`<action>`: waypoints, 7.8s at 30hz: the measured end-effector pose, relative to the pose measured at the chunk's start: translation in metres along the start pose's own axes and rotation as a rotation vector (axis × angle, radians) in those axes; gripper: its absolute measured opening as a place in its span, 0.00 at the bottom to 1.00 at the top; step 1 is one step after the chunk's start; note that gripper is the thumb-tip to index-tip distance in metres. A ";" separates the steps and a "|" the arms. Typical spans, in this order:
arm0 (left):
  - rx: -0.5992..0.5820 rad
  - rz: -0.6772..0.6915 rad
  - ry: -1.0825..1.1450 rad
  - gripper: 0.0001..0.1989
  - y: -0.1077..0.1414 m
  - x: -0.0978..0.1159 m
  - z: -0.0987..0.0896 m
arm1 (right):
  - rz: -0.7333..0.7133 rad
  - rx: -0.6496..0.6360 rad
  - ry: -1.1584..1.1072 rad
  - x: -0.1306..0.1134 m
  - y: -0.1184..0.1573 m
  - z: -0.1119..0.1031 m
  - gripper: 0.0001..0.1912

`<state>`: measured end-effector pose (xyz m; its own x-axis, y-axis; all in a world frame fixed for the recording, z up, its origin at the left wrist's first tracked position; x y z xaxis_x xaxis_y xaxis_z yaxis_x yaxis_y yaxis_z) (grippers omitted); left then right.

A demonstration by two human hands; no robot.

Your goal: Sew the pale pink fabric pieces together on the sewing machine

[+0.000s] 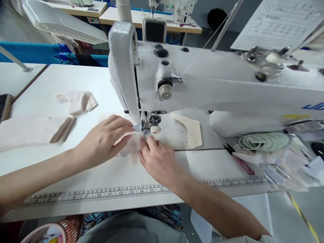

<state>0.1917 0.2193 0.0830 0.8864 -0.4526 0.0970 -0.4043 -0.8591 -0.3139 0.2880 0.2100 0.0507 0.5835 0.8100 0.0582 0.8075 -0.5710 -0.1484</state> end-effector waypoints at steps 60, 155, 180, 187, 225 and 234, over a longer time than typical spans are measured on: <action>0.030 0.147 -0.036 0.17 0.011 0.016 0.034 | -0.002 0.151 0.048 0.009 -0.010 -0.006 0.16; 0.100 0.247 0.014 0.07 0.018 0.043 0.011 | -0.423 0.200 -0.310 0.020 -0.005 -0.014 0.11; 0.144 0.362 -0.080 0.06 0.023 0.042 0.011 | -0.382 0.234 -0.396 0.025 0.008 -0.016 0.12; 0.166 0.381 -0.110 0.06 0.023 0.045 0.011 | -0.442 0.172 -0.266 0.019 0.013 -0.016 0.14; 0.182 0.273 0.093 0.04 0.020 0.035 0.008 | -0.482 0.143 -0.318 0.013 0.016 -0.013 0.13; 0.164 0.334 0.054 0.06 0.021 0.036 0.011 | -0.464 0.156 -0.375 0.021 0.016 -0.011 0.12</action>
<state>0.2176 0.1871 0.0696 0.6965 -0.7174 0.0120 -0.6241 -0.6140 -0.4833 0.3138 0.2164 0.0606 0.0810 0.9773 -0.1957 0.9311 -0.1443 -0.3350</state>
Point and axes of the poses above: each hand's wrist, its own y-axis away from the middle knuckle, its own z-axis out of the palm, x = y × z, the point moved 9 cm from there along -y, towards the middle knuckle, and after that the axes turned 4 degrees about -y, right-handed, at the moved point
